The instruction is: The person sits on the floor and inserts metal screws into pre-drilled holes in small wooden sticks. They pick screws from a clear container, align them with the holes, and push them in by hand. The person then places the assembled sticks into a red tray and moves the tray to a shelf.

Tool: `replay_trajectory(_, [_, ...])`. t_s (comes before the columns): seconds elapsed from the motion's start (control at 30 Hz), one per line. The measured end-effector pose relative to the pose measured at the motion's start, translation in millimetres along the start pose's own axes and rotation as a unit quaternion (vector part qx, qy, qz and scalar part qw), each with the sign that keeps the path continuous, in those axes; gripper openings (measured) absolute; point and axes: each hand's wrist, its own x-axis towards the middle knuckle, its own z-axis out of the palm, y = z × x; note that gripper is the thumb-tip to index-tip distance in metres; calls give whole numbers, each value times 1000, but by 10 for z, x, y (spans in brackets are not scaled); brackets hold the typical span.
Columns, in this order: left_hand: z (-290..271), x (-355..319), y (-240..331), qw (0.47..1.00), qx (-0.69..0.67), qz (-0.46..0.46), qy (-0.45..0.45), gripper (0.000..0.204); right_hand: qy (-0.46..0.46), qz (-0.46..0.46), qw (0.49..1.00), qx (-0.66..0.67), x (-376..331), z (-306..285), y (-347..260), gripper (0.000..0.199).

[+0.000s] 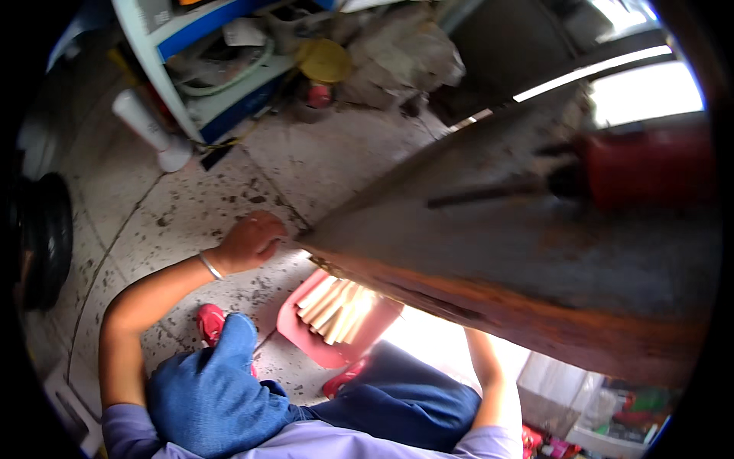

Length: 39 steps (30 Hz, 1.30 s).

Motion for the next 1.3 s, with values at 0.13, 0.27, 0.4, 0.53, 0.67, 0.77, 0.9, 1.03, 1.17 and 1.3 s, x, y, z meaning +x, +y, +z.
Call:
replay_trajectory(0.13, [-93, -175, 1, 998, -14, -60, -8, 20, 1, -89, 996, 14, -348, -171, -335, 17])
replay_trajectory(0.27, [-111, -314, 76, 990, -78, -112, -39, 16, -18, -397, 915, 73, -1404, -529, -1243, 12])
replay_trajectory(0.4, [-278, -336, 320, 981, -161, -98, -46, 14, -24, -564, 823, -67, -2293, -849, -2289, 13])
replay_trajectory(0.53, [-730, -645, 342, 954, -246, -171, -14, 19, 92, -663, 743, -16, -2359, -820, -3120, 18])
replay_trajectory(0.67, [-1218, -892, 384, 984, -97, -149, 28, 36, 270, -639, 716, -73, -2071, -663, -4104, 24])
replay_trajectory(0.77, [-1185, -1126, 205, 966, 4, -245, 84, 38, 338, -581, 740, -20, -1616, -604, -4865, 19])
replay_trajectory(0.9, [-1117, -1336, -34, 937, 4, -293, 192, 26, 435, -476, 759, 91, -1263, -669, -5386, 5])
replay_trajectory(1.03, [-962, -1283, -171, 920, -54, -313, 230, 22, 465, -383, 783, 156, -956, -682, -5510, 4])
replay_trajectory(1.17, [-732, -1047, -261, 916, -119, -307, 228, 21, 469, -372, 781, 176, -577, -676, -5585, 7])
replay_trajectory(1.3, [-602, -975, -508, 919, -121, -348, 142, 23, 454, -338, 786, 247, -683, -762, -5584, 9])
